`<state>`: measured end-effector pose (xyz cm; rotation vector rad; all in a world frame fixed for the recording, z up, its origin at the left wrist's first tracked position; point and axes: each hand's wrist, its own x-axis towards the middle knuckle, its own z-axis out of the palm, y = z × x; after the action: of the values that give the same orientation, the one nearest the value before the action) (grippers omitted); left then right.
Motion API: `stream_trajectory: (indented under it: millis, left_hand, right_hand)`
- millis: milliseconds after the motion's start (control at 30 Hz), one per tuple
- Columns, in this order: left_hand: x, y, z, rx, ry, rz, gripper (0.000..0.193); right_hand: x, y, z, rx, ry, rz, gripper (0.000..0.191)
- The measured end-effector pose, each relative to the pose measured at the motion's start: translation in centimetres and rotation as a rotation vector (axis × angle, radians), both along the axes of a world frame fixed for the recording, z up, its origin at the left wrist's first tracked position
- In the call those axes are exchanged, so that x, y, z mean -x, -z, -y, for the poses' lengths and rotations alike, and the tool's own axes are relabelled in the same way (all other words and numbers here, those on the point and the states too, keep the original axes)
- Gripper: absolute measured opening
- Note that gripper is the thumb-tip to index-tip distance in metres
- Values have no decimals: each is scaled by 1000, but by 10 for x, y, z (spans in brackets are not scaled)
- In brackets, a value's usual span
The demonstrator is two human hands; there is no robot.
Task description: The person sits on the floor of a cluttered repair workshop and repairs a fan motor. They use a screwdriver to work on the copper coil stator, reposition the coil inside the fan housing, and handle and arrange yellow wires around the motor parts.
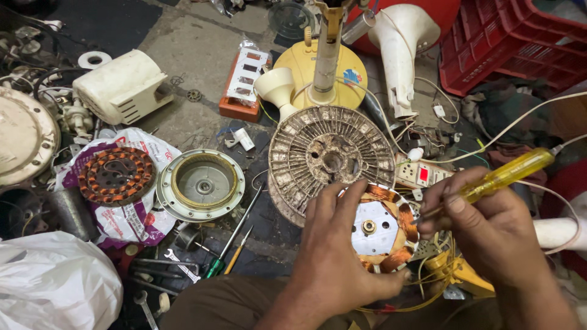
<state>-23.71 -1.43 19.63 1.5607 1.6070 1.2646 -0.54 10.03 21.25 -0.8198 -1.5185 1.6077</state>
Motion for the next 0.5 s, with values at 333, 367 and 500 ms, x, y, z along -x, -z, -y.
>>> stream_trajectory:
  millis: [333,367,500]
  left_hand:
    - [3,-2,-1,-11,-8,11,119]
    - [4,-2,-2,-4,-6,11,119]
    - [4,-2,-2,9,-2,1,117]
  right_hand:
    - [14,-12,16,-210,34,189,12]
    - [14,-12,16,-205,19,194,13]
    - [9,-13,11,-205,-33,248,12]
